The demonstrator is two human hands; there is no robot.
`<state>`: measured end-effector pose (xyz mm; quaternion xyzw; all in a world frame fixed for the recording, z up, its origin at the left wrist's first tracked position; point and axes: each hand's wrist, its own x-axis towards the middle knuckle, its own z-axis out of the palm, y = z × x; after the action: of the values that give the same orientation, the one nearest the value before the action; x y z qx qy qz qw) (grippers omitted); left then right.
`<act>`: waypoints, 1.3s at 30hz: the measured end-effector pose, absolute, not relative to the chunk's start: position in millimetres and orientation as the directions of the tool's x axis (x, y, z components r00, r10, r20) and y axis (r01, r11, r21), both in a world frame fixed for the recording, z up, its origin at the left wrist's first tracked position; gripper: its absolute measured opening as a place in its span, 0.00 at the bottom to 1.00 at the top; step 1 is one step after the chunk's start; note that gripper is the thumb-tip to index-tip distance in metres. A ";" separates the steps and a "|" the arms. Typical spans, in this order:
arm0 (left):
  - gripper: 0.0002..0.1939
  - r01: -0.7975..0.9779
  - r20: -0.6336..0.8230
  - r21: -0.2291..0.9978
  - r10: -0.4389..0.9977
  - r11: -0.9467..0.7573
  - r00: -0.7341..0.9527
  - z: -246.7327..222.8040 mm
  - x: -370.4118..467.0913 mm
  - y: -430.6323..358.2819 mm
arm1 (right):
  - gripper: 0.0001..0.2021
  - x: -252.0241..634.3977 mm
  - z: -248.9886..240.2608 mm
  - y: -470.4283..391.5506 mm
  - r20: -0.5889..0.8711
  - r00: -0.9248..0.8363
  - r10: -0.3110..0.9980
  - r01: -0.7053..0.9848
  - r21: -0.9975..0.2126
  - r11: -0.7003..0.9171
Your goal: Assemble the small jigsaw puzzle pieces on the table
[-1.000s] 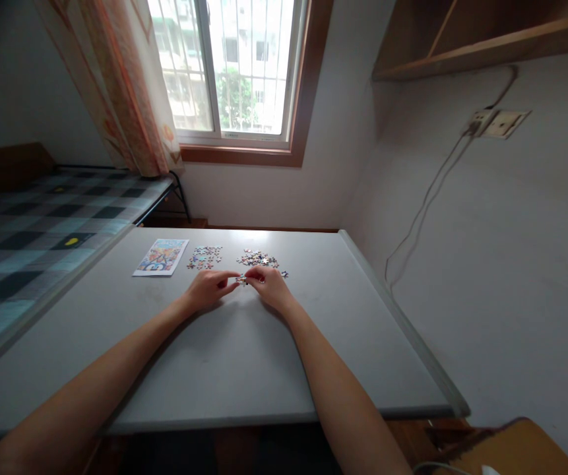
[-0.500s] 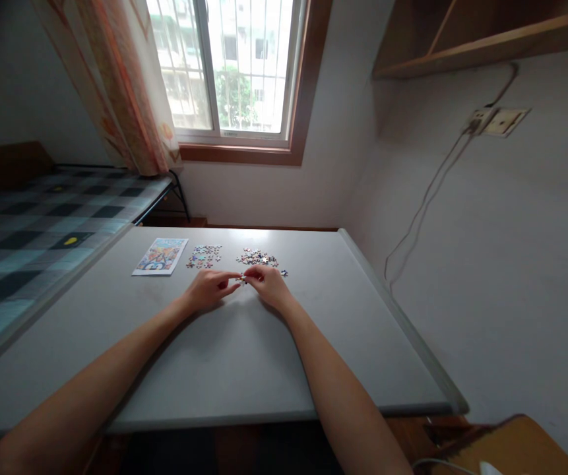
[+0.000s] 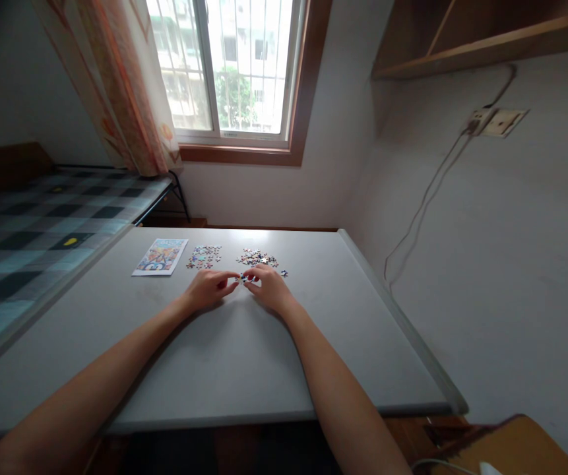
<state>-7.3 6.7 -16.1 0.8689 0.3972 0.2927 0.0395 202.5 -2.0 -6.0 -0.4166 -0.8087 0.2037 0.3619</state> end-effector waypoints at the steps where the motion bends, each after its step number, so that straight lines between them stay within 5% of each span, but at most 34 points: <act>1: 0.13 0.665 0.479 0.300 0.711 -0.684 0.515 -16.4 -7.3 6.9 | 0.07 202.1 -5.9 -2.3 0.414 -0.398 0.818 0.525 -0.628 0.574; 39: 0.13 0.647 0.508 0.241 0.662 -0.724 0.551 -16.9 -7.1 6.4 | 0.04 199.8 -5.8 -3.8 0.442 -0.420 0.793 0.518 -0.600 0.609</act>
<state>-7.1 6.4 -16.9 0.8805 0.3716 0.2939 0.0128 199.8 -3.8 -5.8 -0.3991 -0.8210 0.1900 0.3613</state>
